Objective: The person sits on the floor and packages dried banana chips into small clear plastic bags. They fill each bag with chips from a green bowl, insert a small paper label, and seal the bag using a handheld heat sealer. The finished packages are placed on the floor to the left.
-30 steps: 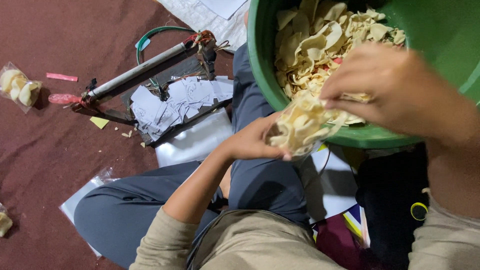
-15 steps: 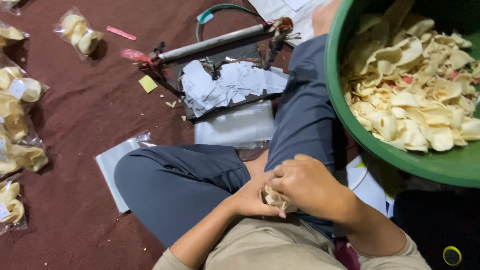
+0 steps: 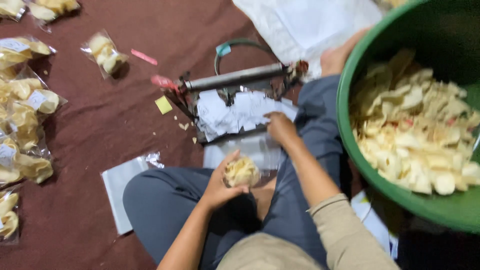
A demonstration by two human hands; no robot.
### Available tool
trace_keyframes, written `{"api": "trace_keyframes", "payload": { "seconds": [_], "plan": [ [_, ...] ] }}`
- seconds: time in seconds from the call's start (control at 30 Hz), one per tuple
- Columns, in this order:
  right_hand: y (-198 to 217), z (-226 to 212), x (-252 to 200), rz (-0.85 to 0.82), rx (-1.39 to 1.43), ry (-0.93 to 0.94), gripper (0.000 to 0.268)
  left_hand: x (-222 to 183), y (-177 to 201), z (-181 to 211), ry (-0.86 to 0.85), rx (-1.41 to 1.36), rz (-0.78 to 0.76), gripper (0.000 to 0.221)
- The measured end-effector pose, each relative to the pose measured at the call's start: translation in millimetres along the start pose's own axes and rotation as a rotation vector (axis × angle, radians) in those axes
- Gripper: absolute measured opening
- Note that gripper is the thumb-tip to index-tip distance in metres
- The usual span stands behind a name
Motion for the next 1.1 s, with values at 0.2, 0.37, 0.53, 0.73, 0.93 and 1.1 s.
{"api": "trace_keyframes", "payload": {
  "seconds": [0.2, 0.37, 0.53, 0.73, 0.93, 1.1],
  "plan": [
    [-71, 28, 37, -0.266, -0.455, 0.028, 0.074, 14, 5, -4, 0.012, 0.033, 0.002, 0.112],
    [-60, 36, 42, -0.190, -0.452, 0.050, 0.045, 23, 11, -9, 0.009, 0.006, -0.013, 0.114],
    [-65, 47, 48, -0.155, -0.408, -0.005, 0.034, 22, 6, 7, 0.021, -0.004, -0.047, 0.112],
    [-68, 48, 53, -0.184, -0.413, -0.077, 0.039, 20, 5, 2, 0.039, -0.066, -0.049, 0.113],
    [-63, 52, 62, -0.188, -0.355, -0.108, 0.042, 18, 1, -2, 0.036, -0.044, -0.060, 0.111],
    [-57, 39, 43, -0.090, -0.467, 0.082, 0.049, 16, 7, -8, 0.031, -0.041, -0.031, 0.111]
  ]
}}
Point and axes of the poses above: each hand's wrist, its own x-axis towards the middle knuckle, its own y-axis out of the back of the hand, z = x × y, the point moved 2 cm from there along x, towards the middle knuckle, and after that the axes turned 7 degrees about y, right-handed, at the moved point
